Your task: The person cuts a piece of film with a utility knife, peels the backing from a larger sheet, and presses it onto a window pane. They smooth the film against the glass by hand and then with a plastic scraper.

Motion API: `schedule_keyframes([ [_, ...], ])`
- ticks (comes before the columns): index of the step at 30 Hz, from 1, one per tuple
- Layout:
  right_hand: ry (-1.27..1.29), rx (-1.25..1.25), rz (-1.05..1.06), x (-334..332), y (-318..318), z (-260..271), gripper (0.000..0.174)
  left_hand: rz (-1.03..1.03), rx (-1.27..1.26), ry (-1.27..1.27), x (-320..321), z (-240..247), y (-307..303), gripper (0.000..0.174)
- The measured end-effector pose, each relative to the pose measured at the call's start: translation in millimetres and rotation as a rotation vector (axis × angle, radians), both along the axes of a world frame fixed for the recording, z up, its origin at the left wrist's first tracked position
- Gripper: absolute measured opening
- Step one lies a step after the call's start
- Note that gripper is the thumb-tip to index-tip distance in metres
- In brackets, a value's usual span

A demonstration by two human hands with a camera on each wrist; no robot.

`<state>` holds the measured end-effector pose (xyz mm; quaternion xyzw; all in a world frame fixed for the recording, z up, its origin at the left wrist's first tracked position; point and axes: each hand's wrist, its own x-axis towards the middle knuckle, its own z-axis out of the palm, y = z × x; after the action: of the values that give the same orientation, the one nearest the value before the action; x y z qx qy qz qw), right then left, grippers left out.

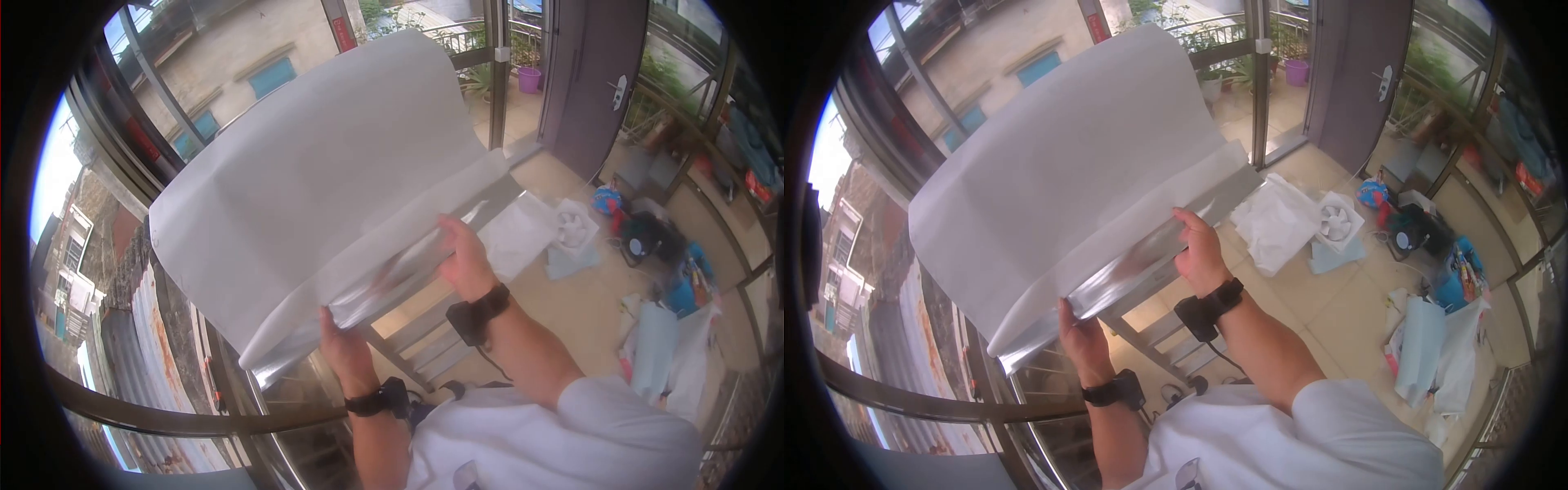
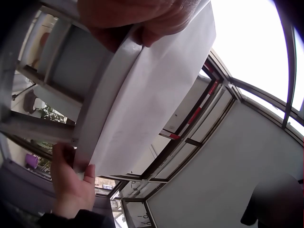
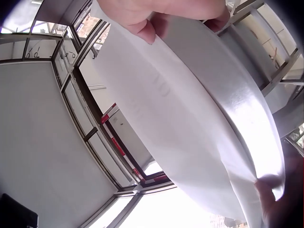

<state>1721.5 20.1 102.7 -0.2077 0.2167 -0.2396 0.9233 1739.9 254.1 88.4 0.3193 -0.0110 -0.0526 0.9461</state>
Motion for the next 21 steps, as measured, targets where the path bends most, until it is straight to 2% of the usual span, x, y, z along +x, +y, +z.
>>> schedule_keyframes([
  [3,-0.012,-0.011,-0.064,2,-26,1,0.017,0.082,0.123,0.03,2,-5,1,0.036],
  [7,-0.144,-0.001,-0.123,-9,-58,14,0.011,0.065,0.134,0.033,0,-2,3,0.035],
  [10,-0.113,-0.009,-0.17,-3,-93,-1,0.007,0.034,0.088,0.037,-1,-3,4,0.034],
  [11,-0.111,-0.01,-0.16,1,-110,-14,0.007,0.035,0.041,0.028,1,-6,3,0.033],
  [13,-0.158,-0.096,-0.166,7,-141,-38,0.02,0.067,-0.005,0.019,0,-2,-3,0.032],
  [15,-0.151,-0.137,-0.144,-1,-129,-14,0.019,0.047,-0.026,0.056,-4,13,-10,0.027],
  [16,-0.188,-0.149,-0.115,-5,-112,-1,0.034,0.055,-0.098,0.019,9,-17,-4,0.023],
  [17,-0.232,-0.094,-0.047,-11,-95,4,0.047,0.035,-0.114,-0.016,10,-22,-1,0.02],
  [18,-0.233,-0.076,0.009,-10,-66,0,0.047,0.052,-0.137,-0.023,17,-35,-1,0.017],
  [19,-0.203,-0.028,0.056,-15,-42,-5,0.048,0.093,-0.071,0.021,15,-22,-5,0.015],
  [21,-0.148,0.037,0.157,-19,-1,-26,0.046,0.126,-0.08,0.043,19,-33,-2,0.016],
])
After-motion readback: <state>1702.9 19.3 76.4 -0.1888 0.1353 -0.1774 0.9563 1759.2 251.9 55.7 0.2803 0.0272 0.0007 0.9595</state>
